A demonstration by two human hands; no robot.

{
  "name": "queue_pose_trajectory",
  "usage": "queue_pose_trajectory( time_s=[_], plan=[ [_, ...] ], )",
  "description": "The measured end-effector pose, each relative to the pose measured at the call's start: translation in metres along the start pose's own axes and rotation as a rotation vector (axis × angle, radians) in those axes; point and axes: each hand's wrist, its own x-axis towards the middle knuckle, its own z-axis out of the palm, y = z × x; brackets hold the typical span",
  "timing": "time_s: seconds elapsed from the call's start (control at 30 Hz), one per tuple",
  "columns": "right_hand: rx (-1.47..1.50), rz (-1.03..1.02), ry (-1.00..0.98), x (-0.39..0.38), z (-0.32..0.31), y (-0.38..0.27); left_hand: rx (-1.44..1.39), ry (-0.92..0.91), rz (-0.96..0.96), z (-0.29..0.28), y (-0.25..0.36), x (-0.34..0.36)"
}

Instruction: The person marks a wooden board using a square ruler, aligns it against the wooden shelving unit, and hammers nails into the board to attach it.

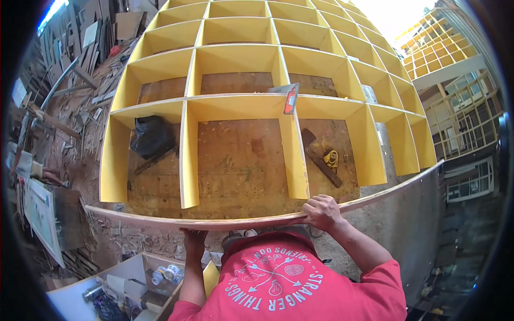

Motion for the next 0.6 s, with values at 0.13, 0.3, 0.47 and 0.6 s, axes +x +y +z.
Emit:
queue_pose_trajectory(
  time_s=[0.13,0.3,0.47,0.6],
  plan=[
    [-0.013,-0.074,0.091,0.005,0.007,0.006,0.493,-0.124,0.318,-0.030,-0.033,0.033],
    [-0.026,-0.122,0.189,0.000,0.028,0.017,-0.357,-0.208,-0.040,-0.034,-0.028,0.052],
    [-0.065,-0.114,0.193,-0.004,0.033,0.023,-0.205,-0.162,-0.068,-0.011,-0.001,0.042],
    [-0.029,-0.142,0.192,0.002,0.039,0.024,-0.271,0.067,-0.004,-0.009,0.004,0.032]
  ],
)
